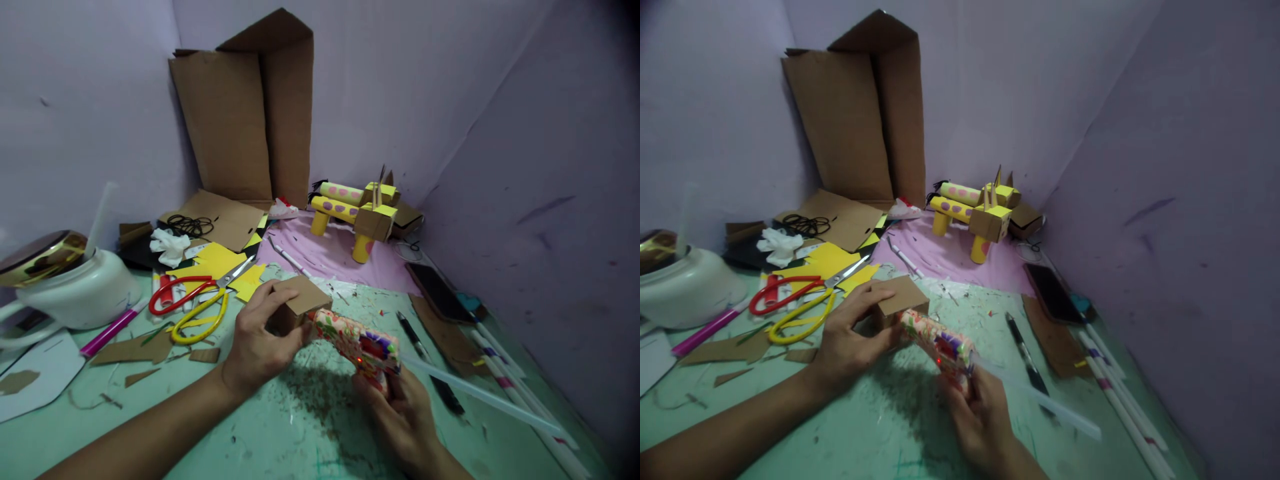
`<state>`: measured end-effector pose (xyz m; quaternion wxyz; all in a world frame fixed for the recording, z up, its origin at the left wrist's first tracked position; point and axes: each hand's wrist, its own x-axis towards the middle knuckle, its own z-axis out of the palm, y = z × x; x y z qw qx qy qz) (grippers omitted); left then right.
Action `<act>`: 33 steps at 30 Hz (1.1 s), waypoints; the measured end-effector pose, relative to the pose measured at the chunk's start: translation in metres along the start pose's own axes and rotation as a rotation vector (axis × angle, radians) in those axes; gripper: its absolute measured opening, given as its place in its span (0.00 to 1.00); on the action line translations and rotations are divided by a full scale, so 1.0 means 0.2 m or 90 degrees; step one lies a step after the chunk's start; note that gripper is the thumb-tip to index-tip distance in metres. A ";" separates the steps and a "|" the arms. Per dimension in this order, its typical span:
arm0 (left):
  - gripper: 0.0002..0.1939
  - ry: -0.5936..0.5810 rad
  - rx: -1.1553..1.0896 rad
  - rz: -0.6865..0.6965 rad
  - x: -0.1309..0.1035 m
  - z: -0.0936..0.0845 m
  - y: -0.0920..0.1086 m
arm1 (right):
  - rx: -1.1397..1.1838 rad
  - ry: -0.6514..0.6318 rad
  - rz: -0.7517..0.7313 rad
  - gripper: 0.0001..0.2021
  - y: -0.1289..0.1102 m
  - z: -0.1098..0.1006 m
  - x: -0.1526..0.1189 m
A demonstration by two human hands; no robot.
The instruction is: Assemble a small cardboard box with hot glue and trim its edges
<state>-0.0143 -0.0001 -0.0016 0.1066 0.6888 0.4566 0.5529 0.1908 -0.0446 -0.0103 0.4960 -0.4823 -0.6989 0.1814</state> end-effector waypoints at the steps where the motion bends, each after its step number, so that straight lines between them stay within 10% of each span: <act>1: 0.16 -0.003 0.000 0.001 0.00 0.00 0.00 | -0.003 -0.005 0.003 0.13 0.01 0.00 0.00; 33: 0.17 -0.001 0.000 -0.023 0.00 -0.02 -0.01 | 0.018 -0.008 0.057 0.07 0.13 -0.04 -0.04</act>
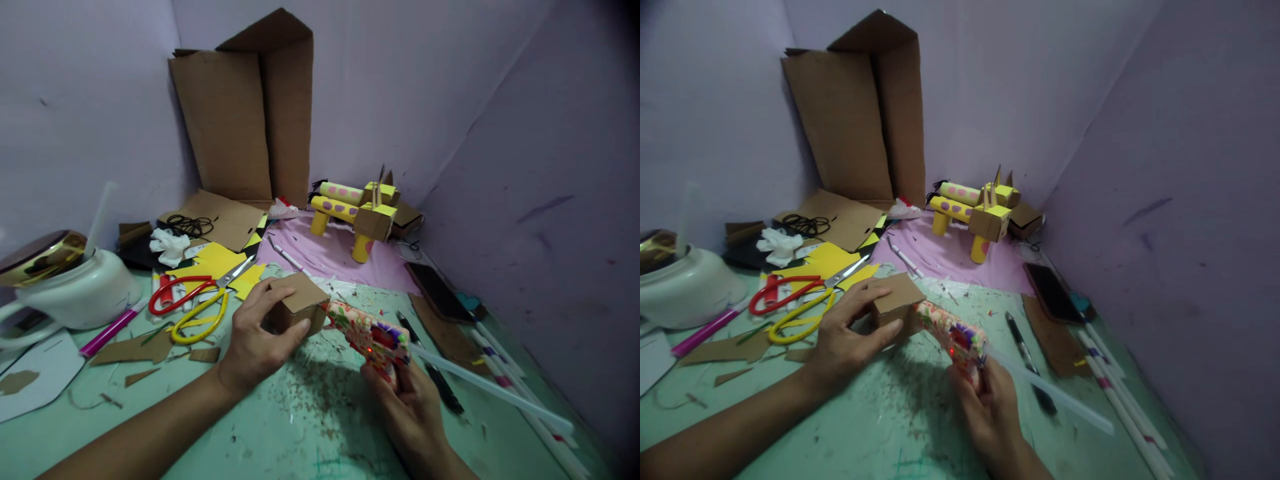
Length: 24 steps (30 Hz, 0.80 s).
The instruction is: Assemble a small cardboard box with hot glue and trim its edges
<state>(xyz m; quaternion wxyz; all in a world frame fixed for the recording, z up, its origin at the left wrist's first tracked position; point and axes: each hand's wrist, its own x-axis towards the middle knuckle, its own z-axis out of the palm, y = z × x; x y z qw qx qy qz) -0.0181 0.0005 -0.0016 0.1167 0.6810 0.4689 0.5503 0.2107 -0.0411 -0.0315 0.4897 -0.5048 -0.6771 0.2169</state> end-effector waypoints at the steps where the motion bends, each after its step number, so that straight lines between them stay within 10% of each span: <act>1: 0.17 0.000 0.000 -0.008 0.00 0.00 0.00 | 0.008 0.005 0.000 0.05 0.00 0.00 0.00; 24: 0.17 -0.036 -0.092 -0.070 -0.02 0.00 -0.01 | 0.188 0.102 0.119 0.08 -0.06 0.00 0.03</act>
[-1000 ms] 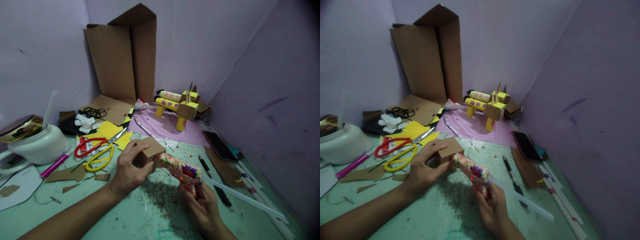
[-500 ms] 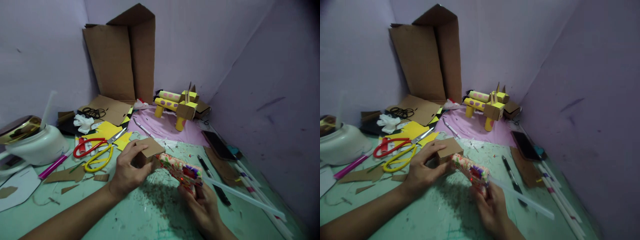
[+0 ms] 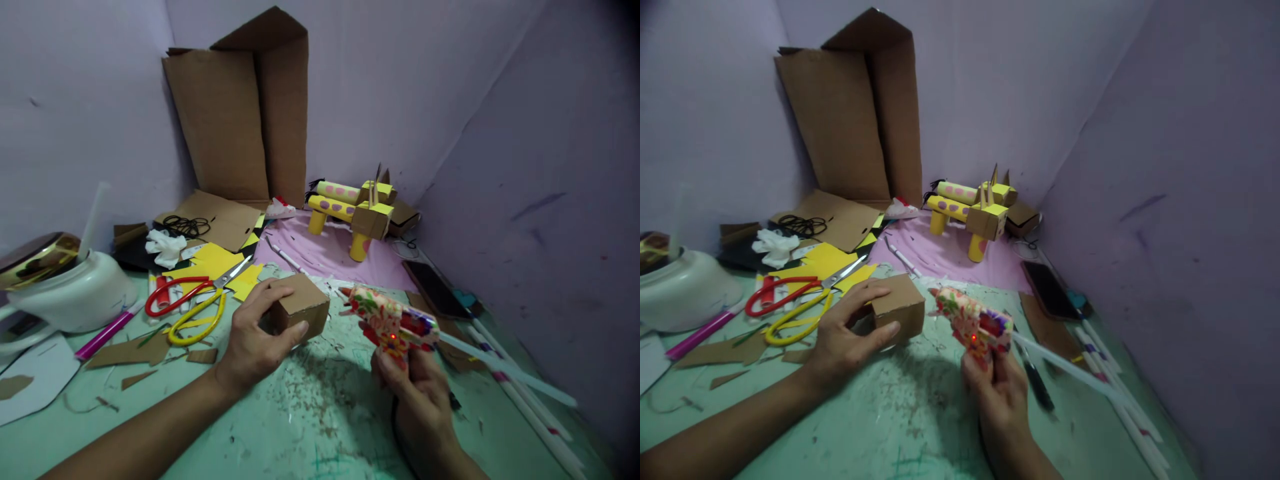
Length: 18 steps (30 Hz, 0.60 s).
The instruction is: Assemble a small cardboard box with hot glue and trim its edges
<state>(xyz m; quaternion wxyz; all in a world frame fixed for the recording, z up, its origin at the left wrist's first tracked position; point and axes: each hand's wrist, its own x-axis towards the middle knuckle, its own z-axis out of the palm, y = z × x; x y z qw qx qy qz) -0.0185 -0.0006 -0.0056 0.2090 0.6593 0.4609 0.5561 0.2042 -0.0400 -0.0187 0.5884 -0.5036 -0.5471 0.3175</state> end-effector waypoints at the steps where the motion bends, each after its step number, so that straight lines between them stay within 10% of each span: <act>1: 0.18 -0.015 -0.005 0.000 0.00 0.00 0.00 | 0.014 0.011 0.021 0.09 0.00 0.00 0.02; 10: 0.21 -0.137 -0.077 0.029 -0.05 0.01 -0.04 | -0.202 -0.103 0.142 0.16 0.05 0.06 0.35; 18: 0.22 -0.230 -0.126 0.018 -0.06 0.01 -0.05 | -0.440 0.048 0.064 0.14 -0.02 -0.03 0.33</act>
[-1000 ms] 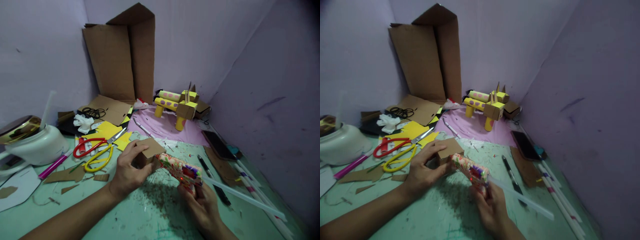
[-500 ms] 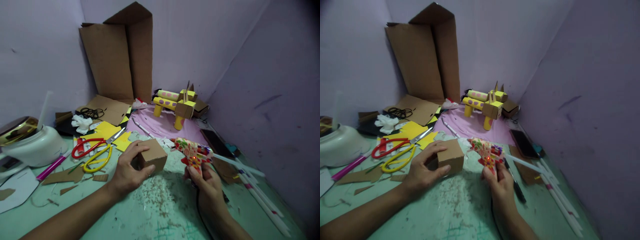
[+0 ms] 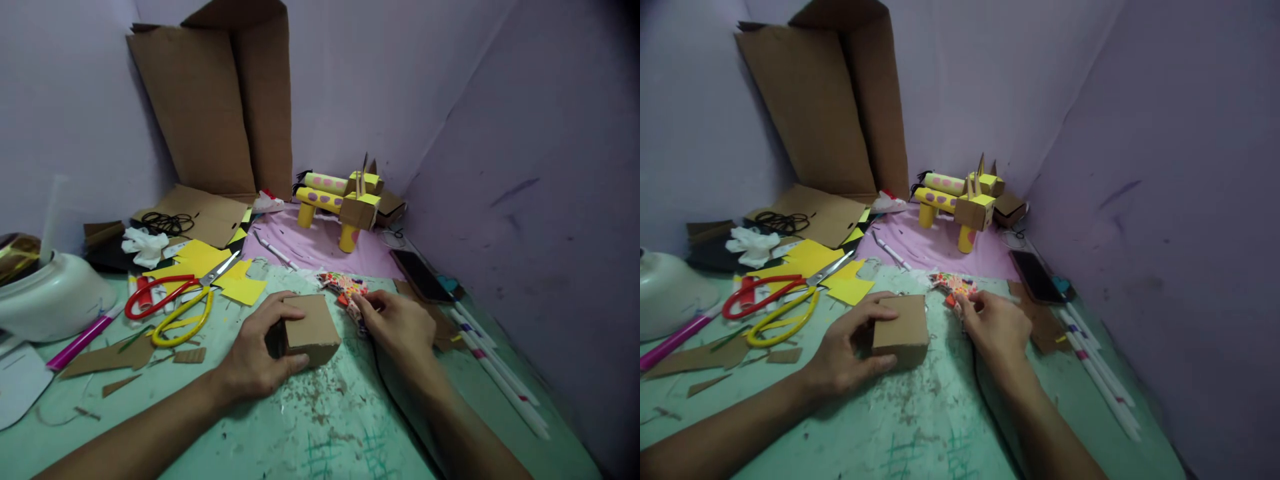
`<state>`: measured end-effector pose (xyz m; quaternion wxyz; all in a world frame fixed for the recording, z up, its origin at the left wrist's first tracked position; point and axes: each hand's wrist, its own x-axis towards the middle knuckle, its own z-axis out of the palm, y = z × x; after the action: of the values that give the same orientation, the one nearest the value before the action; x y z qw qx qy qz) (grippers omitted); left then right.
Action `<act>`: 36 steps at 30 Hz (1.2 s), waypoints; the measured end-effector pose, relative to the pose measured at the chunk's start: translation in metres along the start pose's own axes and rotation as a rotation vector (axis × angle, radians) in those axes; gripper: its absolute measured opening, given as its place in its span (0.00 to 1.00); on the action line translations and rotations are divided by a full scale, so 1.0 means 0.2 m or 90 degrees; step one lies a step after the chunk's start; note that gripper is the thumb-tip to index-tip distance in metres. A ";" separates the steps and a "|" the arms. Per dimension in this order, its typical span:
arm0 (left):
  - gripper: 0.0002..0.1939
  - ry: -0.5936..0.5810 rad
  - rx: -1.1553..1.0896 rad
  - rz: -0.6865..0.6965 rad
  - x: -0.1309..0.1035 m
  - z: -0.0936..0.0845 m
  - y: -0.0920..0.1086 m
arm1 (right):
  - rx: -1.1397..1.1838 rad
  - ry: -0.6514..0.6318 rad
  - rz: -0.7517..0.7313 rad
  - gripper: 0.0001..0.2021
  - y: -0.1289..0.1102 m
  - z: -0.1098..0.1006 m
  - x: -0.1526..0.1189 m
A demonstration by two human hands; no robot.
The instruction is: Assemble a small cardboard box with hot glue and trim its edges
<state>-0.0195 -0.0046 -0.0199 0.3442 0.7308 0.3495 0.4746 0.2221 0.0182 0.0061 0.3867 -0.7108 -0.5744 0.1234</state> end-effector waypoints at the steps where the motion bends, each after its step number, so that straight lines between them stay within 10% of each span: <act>1: 0.23 -0.002 -0.007 0.004 0.00 0.00 -0.01 | 0.017 0.018 -0.065 0.14 0.00 -0.02 -0.02; 7: 0.22 -0.040 -0.071 0.008 -0.01 0.00 -0.02 | 0.274 -0.233 -0.455 0.19 -0.06 -0.02 -0.17; 36: 0.18 -0.088 -0.159 0.060 -0.01 0.01 -0.05 | 0.308 -0.104 -0.527 0.10 -0.09 0.09 -0.24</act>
<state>-0.0197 -0.0014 -0.0292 0.4329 0.7289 0.2283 0.4787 0.1820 -0.0173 -0.0063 0.5110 -0.3004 -0.7924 0.1445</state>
